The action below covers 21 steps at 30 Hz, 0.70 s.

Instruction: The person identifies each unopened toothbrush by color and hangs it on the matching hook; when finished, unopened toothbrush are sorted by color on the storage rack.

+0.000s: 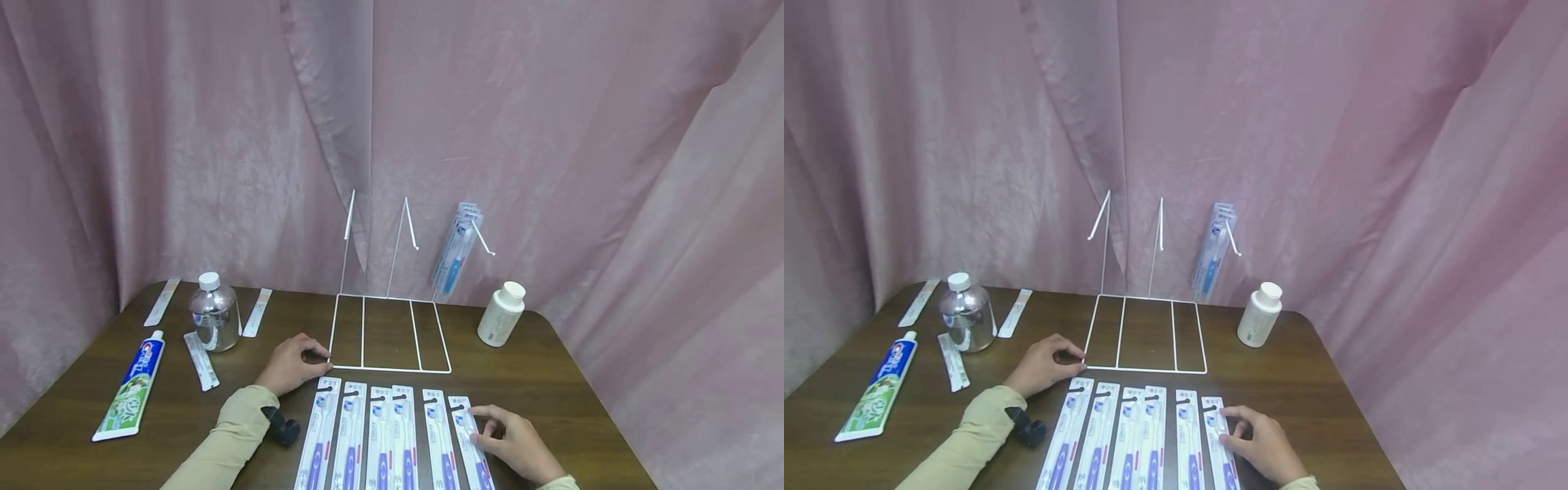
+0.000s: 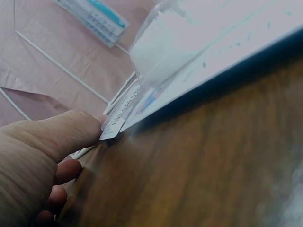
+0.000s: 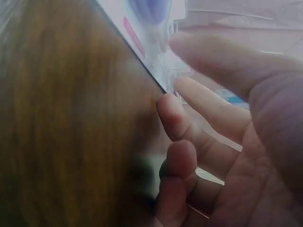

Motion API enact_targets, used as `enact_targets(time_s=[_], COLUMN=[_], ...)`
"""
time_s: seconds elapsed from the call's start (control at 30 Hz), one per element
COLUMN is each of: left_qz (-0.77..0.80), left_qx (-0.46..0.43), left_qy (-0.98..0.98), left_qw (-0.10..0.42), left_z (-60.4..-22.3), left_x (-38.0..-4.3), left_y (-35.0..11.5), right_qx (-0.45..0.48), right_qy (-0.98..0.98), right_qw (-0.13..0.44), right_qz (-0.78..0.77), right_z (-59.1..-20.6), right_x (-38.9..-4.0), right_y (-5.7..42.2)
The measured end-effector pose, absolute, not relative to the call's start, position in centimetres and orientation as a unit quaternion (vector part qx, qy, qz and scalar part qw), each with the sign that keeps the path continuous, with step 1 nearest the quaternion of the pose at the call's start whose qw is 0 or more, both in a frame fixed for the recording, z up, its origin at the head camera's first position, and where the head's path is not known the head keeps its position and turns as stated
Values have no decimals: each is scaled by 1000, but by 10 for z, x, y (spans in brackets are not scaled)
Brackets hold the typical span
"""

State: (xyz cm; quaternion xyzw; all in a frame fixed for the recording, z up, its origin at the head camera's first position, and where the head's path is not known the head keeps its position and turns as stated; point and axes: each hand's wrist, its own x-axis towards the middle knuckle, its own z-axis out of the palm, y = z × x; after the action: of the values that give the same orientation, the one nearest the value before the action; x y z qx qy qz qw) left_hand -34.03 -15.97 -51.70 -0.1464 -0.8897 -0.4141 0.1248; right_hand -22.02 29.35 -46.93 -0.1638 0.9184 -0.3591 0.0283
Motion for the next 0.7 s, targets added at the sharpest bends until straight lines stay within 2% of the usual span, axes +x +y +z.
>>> enact_targets(time_s=[0.4, 0.7], left_qz=[-411, -416], left_qx=[-145, -132], left_qy=[-890, -892], left_qw=[131, 122], left_z=[-512, -512], left_x=[-337, -337], left_y=[-156, -157], right_qx=[-107, -73], right_qy=[927, 924], right_qw=[4, -46], right_qz=[-360, -371], right_z=[-476, -475], right_x=[-222, -222], right_y=[288, 279])
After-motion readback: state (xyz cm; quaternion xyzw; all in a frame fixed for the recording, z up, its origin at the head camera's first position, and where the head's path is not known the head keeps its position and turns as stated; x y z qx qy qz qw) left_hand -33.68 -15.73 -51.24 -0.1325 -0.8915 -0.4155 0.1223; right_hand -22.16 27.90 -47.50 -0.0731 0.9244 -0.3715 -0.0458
